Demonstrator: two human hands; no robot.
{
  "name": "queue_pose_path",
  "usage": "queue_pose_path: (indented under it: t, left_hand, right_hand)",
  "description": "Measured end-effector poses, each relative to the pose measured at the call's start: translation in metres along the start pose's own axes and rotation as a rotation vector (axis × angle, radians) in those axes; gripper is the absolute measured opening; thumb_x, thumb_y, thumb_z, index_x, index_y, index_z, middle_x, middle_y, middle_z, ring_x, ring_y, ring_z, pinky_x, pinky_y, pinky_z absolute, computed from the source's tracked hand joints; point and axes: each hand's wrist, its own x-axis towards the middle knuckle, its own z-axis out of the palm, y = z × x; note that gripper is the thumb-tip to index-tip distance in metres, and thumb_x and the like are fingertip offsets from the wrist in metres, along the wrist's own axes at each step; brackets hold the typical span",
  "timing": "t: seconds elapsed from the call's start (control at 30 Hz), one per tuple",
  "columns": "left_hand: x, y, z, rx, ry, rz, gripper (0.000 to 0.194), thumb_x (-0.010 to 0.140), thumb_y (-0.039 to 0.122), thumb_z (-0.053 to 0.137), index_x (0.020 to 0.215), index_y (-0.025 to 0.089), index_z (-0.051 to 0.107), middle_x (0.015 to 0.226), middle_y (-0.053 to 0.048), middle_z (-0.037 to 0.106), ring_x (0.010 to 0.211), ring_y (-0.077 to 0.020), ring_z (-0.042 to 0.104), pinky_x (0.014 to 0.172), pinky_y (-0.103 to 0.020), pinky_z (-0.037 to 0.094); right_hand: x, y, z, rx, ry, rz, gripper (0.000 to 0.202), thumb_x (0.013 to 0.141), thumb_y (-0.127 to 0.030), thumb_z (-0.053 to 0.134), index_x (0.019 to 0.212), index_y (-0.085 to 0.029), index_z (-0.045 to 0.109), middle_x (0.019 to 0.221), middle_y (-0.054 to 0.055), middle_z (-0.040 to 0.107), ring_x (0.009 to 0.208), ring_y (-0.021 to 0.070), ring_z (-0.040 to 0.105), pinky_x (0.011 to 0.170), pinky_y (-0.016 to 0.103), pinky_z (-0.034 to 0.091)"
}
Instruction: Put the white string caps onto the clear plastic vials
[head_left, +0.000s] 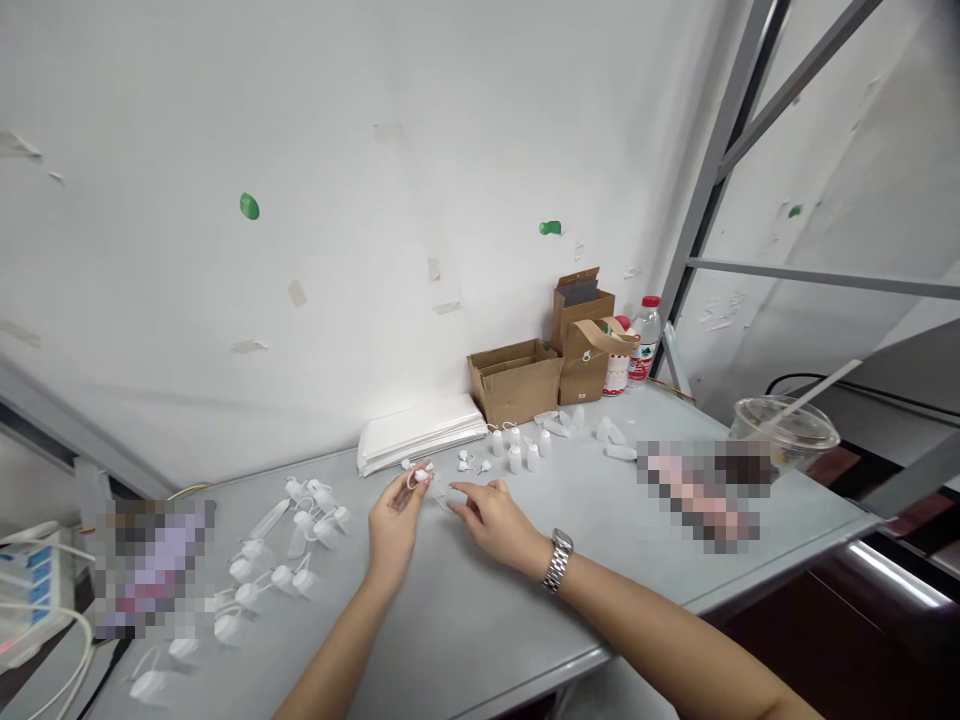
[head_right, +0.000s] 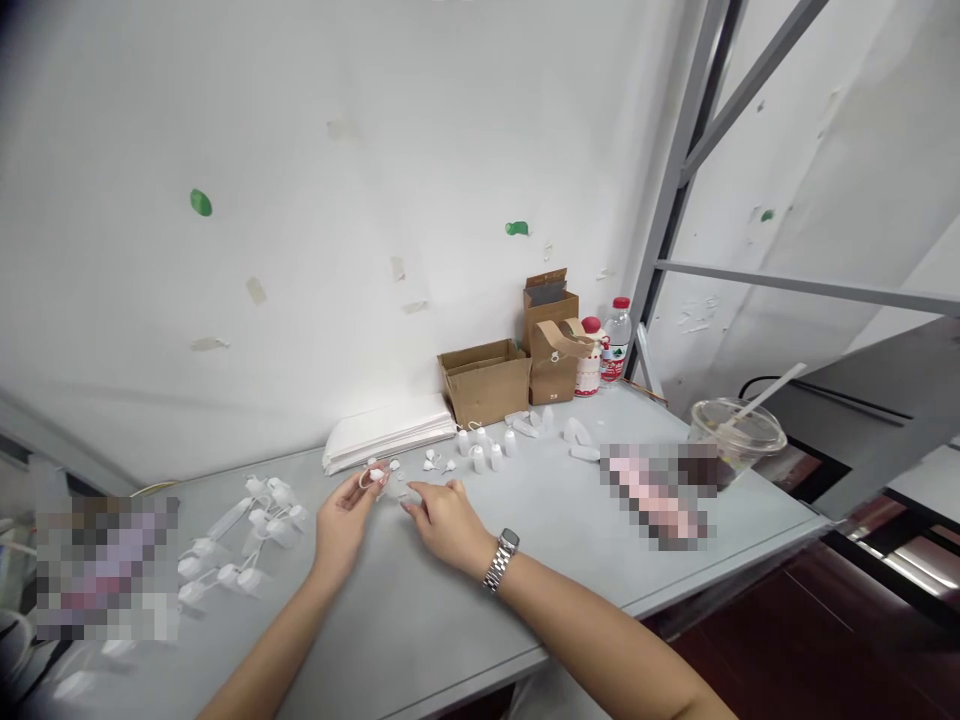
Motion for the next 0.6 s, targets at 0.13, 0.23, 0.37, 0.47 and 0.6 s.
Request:
queue_pose_path:
  t: [0.13,0.23,0.37,0.47,0.6]
  left_hand:
    - [0.012,0.004,0.023,0.029,-0.147,-0.020,0.031,0.062,0.031,0.065,0.089,0.016,0.063,0.100,-0.009,0.067,0.096,-0.0219,0.060,0.091,-0.038,0.042]
    - [0.018,0.002,0.052,0.043,-0.220,-0.007,0.032,0.060,0.028,0.067,0.090,0.016,0.062,0.099,-0.010,0.067,0.093,-0.0212,0.061,0.088,-0.037,0.044]
    - [0.017,-0.010,0.084,0.065,-0.241,-0.044,0.033,0.057,0.023,0.069,0.089,0.016,0.063,0.093,-0.010,0.068,0.087,-0.0205,0.062,0.084,-0.037,0.045]
    - [0.013,-0.020,0.094,0.050,-0.218,-0.058,0.033,0.056,0.022,0.069,0.087,0.017,0.063,0.089,-0.009,0.067,0.085,-0.0201,0.062,0.083,-0.037,0.045]
    - [0.014,-0.029,0.097,0.075,-0.189,-0.063,0.030,0.054,0.021,0.070,0.083,0.017,0.062,0.087,-0.008,0.067,0.083,-0.0202,0.062,0.083,-0.038,0.045]
  right_hand:
    - [-0.021,0.001,-0.020,-0.015,0.004,0.011,0.030,0.089,-0.028,0.038,0.112,-0.019,0.054,0.074,0.005,0.067,0.072,0.0175,0.056,0.079,0.033,0.034]
    - [-0.042,0.007,-0.035,-0.039,0.003,0.048,0.029,0.088,-0.027,0.039,0.111,-0.019,0.055,0.076,0.005,0.067,0.073,0.0176,0.056,0.078,0.033,0.035]
    - [-0.066,0.019,-0.053,-0.078,0.032,0.096,0.029,0.089,-0.025,0.038,0.112,-0.020,0.054,0.075,0.005,0.066,0.073,0.0178,0.055,0.077,0.033,0.036]
    - [-0.077,0.030,-0.065,-0.119,0.044,0.104,0.029,0.089,-0.024,0.036,0.111,-0.022,0.054,0.076,0.004,0.066,0.071,0.0176,0.055,0.076,0.033,0.036]
    - [-0.084,0.044,-0.078,-0.243,0.040,0.081,0.028,0.089,-0.022,0.035,0.108,-0.018,0.055,0.077,0.007,0.066,0.069,0.0180,0.055,0.076,0.034,0.035]
